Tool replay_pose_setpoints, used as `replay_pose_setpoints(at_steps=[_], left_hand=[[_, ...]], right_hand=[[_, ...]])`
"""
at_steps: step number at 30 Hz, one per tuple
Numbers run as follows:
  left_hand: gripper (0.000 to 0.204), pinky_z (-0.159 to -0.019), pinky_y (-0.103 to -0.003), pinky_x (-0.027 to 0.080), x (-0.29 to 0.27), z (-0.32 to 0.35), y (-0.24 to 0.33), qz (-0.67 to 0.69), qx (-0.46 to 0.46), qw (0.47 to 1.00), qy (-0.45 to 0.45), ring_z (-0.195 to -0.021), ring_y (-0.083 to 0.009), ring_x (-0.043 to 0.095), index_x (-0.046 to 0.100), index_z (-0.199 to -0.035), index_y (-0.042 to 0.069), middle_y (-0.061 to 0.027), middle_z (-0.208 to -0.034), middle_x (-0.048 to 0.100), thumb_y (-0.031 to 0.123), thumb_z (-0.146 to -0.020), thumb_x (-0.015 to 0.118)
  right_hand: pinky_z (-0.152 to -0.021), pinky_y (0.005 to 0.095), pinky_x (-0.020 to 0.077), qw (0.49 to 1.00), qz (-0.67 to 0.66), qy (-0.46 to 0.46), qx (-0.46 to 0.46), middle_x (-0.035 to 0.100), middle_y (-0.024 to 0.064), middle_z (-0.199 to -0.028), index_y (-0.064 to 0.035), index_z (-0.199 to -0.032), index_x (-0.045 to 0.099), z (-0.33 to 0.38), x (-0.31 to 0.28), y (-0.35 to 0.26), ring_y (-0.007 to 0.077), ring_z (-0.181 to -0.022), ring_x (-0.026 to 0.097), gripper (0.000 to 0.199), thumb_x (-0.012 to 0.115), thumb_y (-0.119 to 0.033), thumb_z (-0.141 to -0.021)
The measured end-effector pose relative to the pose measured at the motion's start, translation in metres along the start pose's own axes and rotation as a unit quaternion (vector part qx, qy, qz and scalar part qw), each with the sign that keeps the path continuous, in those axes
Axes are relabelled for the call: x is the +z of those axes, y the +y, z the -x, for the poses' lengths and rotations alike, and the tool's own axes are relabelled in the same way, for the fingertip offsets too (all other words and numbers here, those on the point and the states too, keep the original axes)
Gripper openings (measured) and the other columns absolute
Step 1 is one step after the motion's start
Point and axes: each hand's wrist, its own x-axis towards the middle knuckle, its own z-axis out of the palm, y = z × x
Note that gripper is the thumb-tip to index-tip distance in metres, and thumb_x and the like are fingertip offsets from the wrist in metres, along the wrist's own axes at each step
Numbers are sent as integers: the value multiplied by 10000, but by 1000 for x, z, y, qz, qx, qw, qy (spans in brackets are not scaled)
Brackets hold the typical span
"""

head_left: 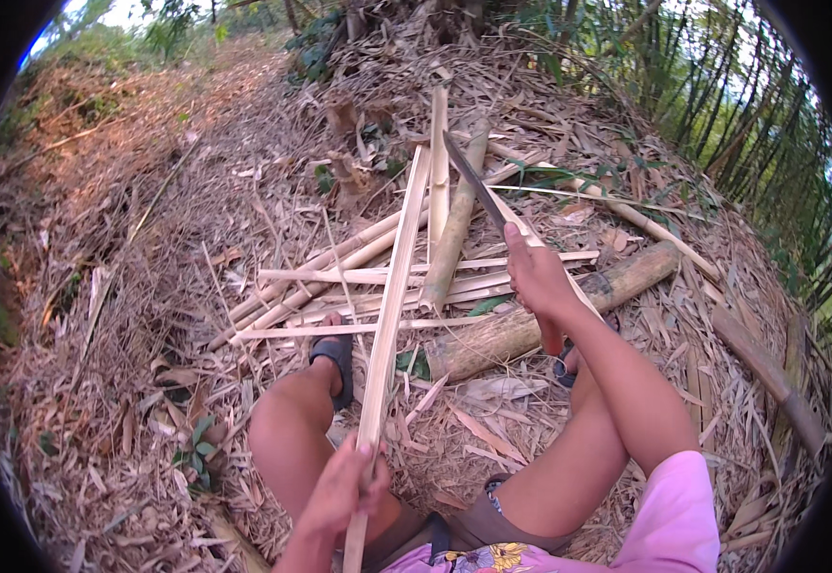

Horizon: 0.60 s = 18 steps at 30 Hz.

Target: The person uses a large knife to scrape and shave down a length of split bamboo while sitting on the ground, periodically flipping the bamboo strip to work on different sections.

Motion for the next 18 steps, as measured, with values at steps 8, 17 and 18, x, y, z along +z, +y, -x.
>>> replay_pose_setpoints(at_steps=[8, 17, 18], left_hand=[[286, -363, -219, 360, 13, -47, 43, 45, 60, 997, -35, -404, -69, 373, 479, -1137, 54, -46, -742, 521, 307, -1061, 370], [344, -386, -241, 414, 20, -51, 42, 107, 110, 982, -114, -427, -128, 481, 499, -1205, -5, -108, -844, 608, 259, -1037, 357], [343, -390, -241, 417, 23, -51, 42, 93, 115, 983, -107, -428, -131, 484, 497, -1209, -3, -112, -849, 612, 256, -1037, 354]], right_hand=[[-489, 348, 402, 974, 89, -70, -194, 468, 93, -550, -8, -651, 520, 56, 4, -41, 196, -485, 477, 701, 408, -612, -989], [-577, 463, 460, 950, 137, -158, -231, 574, 185, -584, 8, -683, 590, 107, 30, -70, 394, -596, 601, 705, 479, -637, -943], [-572, 459, 462, 958, 99, -178, -200, 576, 180, -583, 8, -679, 587, 108, 30, -71, 398, -584, 592, 702, 486, -636, -941]])
